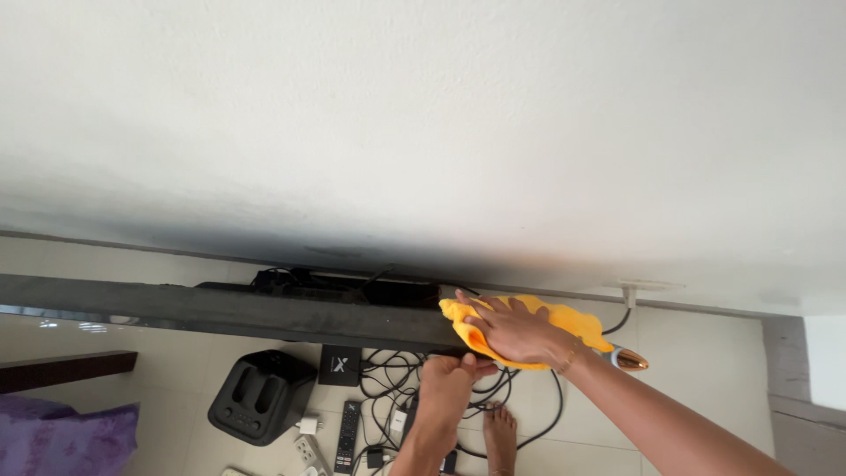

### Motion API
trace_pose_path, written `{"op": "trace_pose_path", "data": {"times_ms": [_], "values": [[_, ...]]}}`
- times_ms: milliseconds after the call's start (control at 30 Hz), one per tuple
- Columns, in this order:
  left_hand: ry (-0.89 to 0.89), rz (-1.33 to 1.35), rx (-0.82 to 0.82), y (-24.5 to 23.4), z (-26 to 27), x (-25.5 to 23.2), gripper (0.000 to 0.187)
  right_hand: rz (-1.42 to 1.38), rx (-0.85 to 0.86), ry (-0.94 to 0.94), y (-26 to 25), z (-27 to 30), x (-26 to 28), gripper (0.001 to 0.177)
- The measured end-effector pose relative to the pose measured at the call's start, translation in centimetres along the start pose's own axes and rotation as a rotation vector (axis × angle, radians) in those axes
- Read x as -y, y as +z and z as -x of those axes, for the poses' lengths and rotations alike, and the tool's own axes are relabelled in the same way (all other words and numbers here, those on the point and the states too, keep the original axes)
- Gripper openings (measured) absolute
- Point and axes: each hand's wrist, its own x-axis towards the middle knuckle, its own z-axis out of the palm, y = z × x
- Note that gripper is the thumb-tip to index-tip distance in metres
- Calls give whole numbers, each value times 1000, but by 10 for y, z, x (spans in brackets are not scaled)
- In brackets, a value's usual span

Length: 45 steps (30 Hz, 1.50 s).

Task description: The person wipes the top edge, back, and screen of a television with a yellow cloth.

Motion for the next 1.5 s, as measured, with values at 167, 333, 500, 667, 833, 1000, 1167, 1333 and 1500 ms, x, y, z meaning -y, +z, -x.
{"op": "trace_pose_path", "data": {"times_ms": [167, 333, 500, 667, 833, 1000, 1167, 1333, 1500], "values": [[-74, -88, -65, 5, 11, -14, 33, -155, -157, -18, 10, -42, 0, 55], [-74, -126, -113, 10, 20, -19, 32, -100, -216, -52, 17, -53, -17, 40], [-104, -137, -133, 11, 22, -23, 33, -60, -323, -37, 33, -62, -50, 37], [-102, -129, -138, 10, 19, -19, 35, -219, -340, -51, 43, -67, -107, 42], [-49, -150, -64, 2, 8, -14, 34, -215, -483, -99, 26, -28, -146, 49], [-38, -173, 51, -8, 3, -14, 35, -618, -290, 85, -10, 59, -131, 53], [-119, -205, 52, -7, -2, -22, 33, -436, -179, -704, 2, 93, -78, 55], [-110, -298, 6, -14, -4, -22, 22, -137, -172, -271, 22, 58, -22, 69], [-71, -286, -36, -10, -9, -15, 20, -219, -235, -252, 22, 9, -8, 69]]}}
